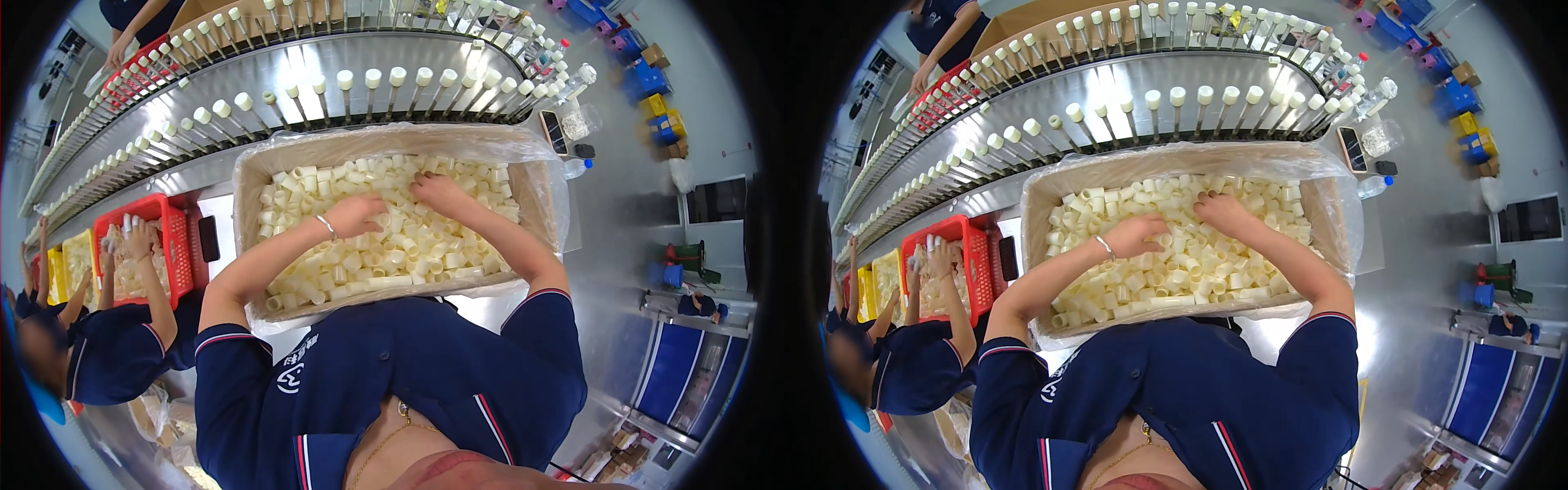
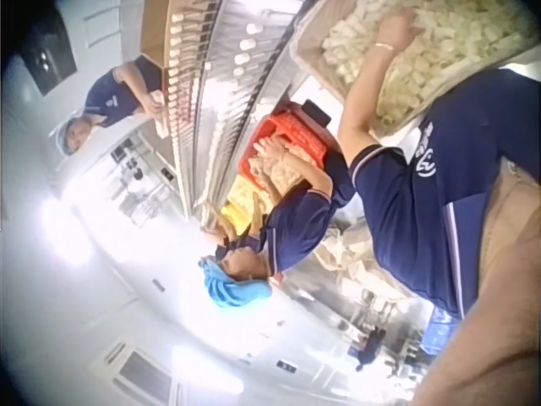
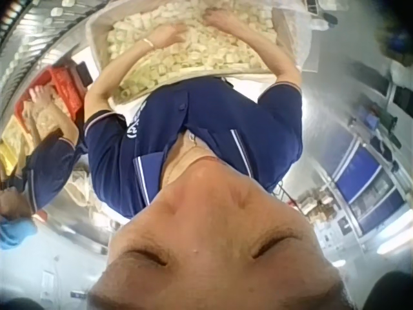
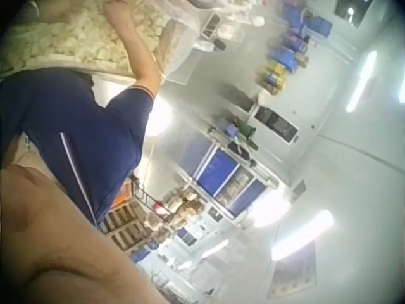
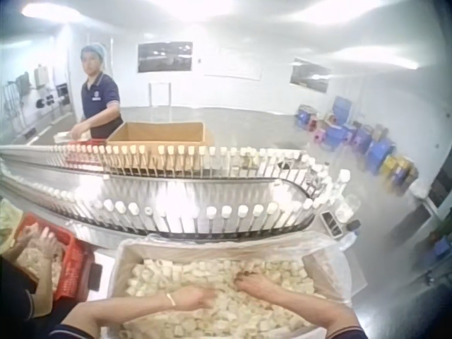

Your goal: The person picks plastic caps from a container and fits them onto the upright pegs of a conveyor line by hand.

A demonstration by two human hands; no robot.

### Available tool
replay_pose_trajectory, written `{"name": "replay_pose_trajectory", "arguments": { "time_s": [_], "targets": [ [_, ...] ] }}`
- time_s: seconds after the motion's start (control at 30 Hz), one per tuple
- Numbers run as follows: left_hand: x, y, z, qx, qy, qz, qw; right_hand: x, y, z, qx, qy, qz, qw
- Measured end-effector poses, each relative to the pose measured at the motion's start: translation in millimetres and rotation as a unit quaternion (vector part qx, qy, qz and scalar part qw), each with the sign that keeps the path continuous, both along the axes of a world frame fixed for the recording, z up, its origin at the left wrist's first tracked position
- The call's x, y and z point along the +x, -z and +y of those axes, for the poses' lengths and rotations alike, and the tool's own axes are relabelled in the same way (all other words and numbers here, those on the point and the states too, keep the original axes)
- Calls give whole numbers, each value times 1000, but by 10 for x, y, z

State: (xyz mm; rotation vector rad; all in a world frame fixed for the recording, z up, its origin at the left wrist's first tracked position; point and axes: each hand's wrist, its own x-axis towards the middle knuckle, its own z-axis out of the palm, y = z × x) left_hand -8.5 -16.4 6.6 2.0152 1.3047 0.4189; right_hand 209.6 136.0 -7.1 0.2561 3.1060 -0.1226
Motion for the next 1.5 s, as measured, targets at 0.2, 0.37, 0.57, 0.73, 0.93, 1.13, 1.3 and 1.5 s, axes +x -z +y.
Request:
{"name": "replay_pose_trajectory", "arguments": {
  "time_s": [0.2,0.37,0.57,0.73,0.93,1.13,1.3,1.5],
  "targets": [
    [-161,-460,76,-38,-141,-193,970,-37,-186,86,30,13,-50,998],
    [-285,-624,134,-3,-179,-261,948,-58,-333,15,-4,35,-165,986],
    [-845,-1031,516,318,-325,52,889,-44,-213,-66,45,22,-139,989],
    [-1038,-1026,1179,291,-314,195,882,-93,-231,-71,9,47,-138,989],
    [-816,-1009,1804,178,-233,317,902,14,-552,52,-183,136,106,968],
    [-606,-920,1743,248,-188,315,897,-46,-873,186,-688,247,249,635],
    [-269,-1009,1160,442,-202,211,848,-247,-890,181,-841,162,308,414],
    [100,-411,-73,83,-64,188,977,-838,-1174,272,-727,193,278,597]
  ]
}}
